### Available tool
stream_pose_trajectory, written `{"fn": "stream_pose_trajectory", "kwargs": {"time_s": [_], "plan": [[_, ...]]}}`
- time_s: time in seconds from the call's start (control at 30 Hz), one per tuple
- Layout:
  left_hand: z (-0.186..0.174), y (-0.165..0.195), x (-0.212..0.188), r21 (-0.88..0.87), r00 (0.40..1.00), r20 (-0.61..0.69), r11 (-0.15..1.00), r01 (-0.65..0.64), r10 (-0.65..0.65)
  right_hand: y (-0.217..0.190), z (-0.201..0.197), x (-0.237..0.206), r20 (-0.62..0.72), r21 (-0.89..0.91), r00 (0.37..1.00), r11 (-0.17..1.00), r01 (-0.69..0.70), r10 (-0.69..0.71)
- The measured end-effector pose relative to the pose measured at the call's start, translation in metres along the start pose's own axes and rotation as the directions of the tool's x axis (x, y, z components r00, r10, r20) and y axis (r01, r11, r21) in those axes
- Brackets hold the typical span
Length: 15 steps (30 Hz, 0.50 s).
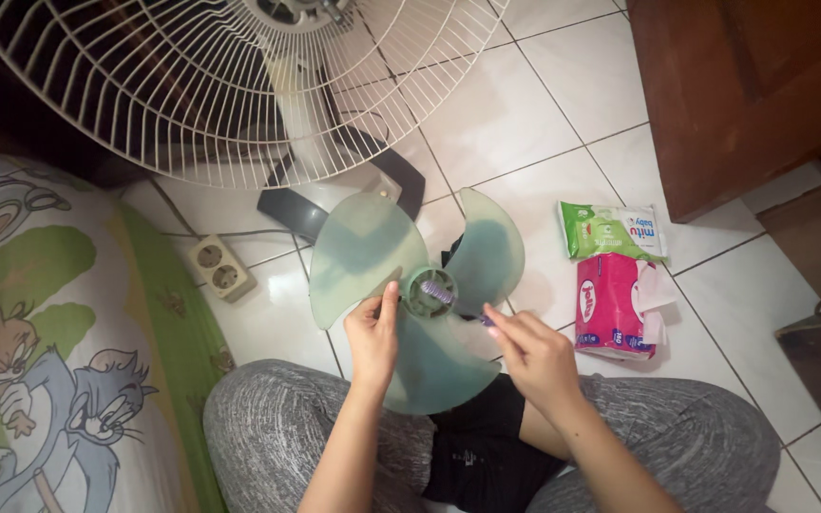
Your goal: The person sits on the floor servicing a standing electric fan. They unscrew and remove the blade nut, take off the fan blades, brush dust from the motor hub and rear housing with a toothbrush over a plastic bag, then wipe the fan blades with a tissue.
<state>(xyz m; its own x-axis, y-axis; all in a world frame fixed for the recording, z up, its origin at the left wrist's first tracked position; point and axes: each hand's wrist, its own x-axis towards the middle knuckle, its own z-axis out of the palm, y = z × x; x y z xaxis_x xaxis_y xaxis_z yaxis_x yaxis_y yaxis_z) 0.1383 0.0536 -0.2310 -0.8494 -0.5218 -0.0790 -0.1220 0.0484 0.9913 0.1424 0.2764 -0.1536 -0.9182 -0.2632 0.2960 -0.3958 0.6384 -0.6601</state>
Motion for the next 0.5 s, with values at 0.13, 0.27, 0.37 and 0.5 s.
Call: {"fn": "stream_pose_trajectory", "kwargs": {"time_s": [0.13, 0.27, 0.37, 0.5], "plan": [[-0.001, 0.004, -0.001, -0.034, 0.999, -0.032, 0.999, -0.007, 0.006, 0.001, 0.003, 0.002, -0.012, -0.011, 0.999, 0.999, 0.042, -0.042], [-0.006, 0.009, 0.003, -0.060, 0.998, -0.054, 0.998, 0.025, -0.028, -0.002, 0.001, 0.003, -0.027, -0.031, 1.000, 0.999, -0.014, 0.013], [-0.007, 0.011, 0.003, -0.128, 0.999, -0.051, 0.992, -0.016, 0.010, -0.009, 0.001, 0.006, -0.051, -0.050, 0.999, 0.999, -0.022, 0.020], [-0.005, 0.010, 0.001, -0.137, 0.999, -0.042, 0.990, -0.030, 0.024, -0.016, -0.004, 0.017, -0.084, -0.117, 0.993, 0.991, 0.068, -0.078]]}}
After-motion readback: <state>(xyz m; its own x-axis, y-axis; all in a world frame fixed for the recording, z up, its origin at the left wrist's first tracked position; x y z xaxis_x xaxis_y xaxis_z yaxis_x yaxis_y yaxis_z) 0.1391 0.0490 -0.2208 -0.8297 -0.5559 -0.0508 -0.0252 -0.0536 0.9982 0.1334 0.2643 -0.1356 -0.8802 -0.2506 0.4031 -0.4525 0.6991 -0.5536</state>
